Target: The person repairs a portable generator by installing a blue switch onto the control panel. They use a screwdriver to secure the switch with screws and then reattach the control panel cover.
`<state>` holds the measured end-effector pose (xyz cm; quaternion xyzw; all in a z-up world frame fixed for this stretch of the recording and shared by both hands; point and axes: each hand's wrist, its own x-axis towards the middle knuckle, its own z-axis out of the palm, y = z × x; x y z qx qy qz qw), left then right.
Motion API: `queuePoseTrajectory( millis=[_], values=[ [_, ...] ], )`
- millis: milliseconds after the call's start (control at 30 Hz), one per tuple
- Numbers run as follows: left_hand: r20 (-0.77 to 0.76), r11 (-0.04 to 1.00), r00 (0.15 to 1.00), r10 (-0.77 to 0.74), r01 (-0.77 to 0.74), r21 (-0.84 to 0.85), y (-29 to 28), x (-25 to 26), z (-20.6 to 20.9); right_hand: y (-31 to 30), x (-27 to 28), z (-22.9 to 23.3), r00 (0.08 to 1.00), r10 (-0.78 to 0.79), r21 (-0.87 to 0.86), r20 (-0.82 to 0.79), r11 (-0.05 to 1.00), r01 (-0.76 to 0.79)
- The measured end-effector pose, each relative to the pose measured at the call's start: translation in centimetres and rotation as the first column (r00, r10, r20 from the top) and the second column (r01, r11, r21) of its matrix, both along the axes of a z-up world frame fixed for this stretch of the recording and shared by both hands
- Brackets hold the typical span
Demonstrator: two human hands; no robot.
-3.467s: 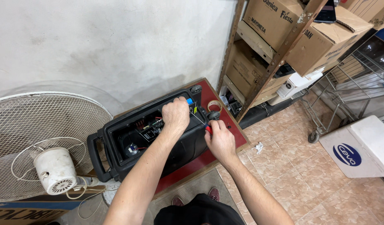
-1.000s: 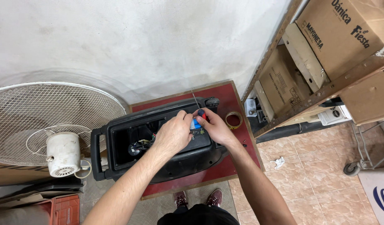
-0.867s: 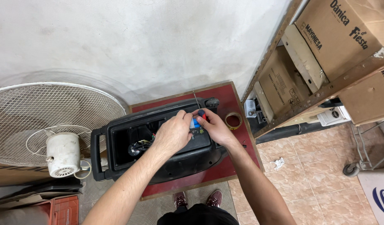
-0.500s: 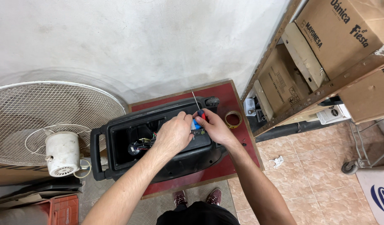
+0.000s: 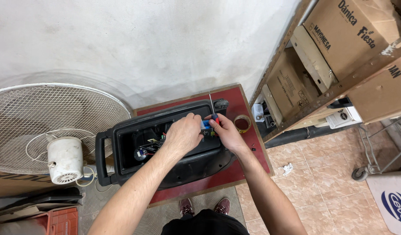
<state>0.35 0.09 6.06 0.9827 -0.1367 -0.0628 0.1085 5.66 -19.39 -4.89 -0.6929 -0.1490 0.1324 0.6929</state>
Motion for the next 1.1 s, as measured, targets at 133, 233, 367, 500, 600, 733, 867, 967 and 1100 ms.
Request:
queuePoseTrajectory(
  millis=[133, 233, 367, 500, 600, 733, 867, 967, 1100],
  values=[
    [-0.003, 1.000, 1.000, -0.004, 0.004, -0.005, -0.2, -0.1, 0.2, 0.1, -1.3, 1.0, 0.999, -0.052, 0.018, 0.002, 0.998, 0.052],
    [0.052, 1.000, 0.999, -0.016, 0.016, -0.006, -0.3, -0.5, -0.7, 0.0, -2.1, 0.8, 0.993, -0.120, 0.051, 0.012, 0.992, 0.120],
    [0.064, 0.997, 0.996, 0.064, -0.061, -0.054, -0.5, -0.7, -1.9, -0.9, -4.3, 2.3, 0.940, -0.340, -0.083, 0.025, 0.937, 0.340],
    [0.127, 0.997, 0.989, 0.070, -0.066, -0.040, -0.6, -0.7, -2.4, -2.0, -6.0, 1.3, 0.913, -0.386, -0.240, 0.133, 0.881, 0.408],
    [0.093, 0.994, 0.992, 0.090, -0.084, -0.068, -0.7, -1.1, -1.6, -0.6, -8.6, 4.5, 0.899, -0.370, -0.356, 0.235, 0.828, 0.434],
    [0.122, 0.994, 0.991, 0.053, -0.042, -0.097, -0.6, -0.9, -3.6, 0.5, -7.5, 2.6, 0.883, -0.434, -0.270, 0.178, 0.842, 0.468],
    [0.120, 0.986, 0.992, 0.026, -0.006, -0.165, 0.0, -0.5, -3.9, 0.8, -7.1, 1.5, 0.874, -0.472, -0.226, 0.114, 0.844, 0.486],
    [0.102, 0.982, 0.995, 0.013, 0.007, -0.190, 0.1, -0.2, -3.8, 1.3, -7.8, 2.4, 0.848, -0.513, -0.256, 0.130, 0.809, 0.529],
    [0.016, 0.977, 1.000, 0.014, -0.010, -0.212, 0.5, -0.1, -2.0, 1.5, -10.5, 4.2, 0.787, -0.571, -0.282, 0.235, 0.734, 0.617]
  ],
)
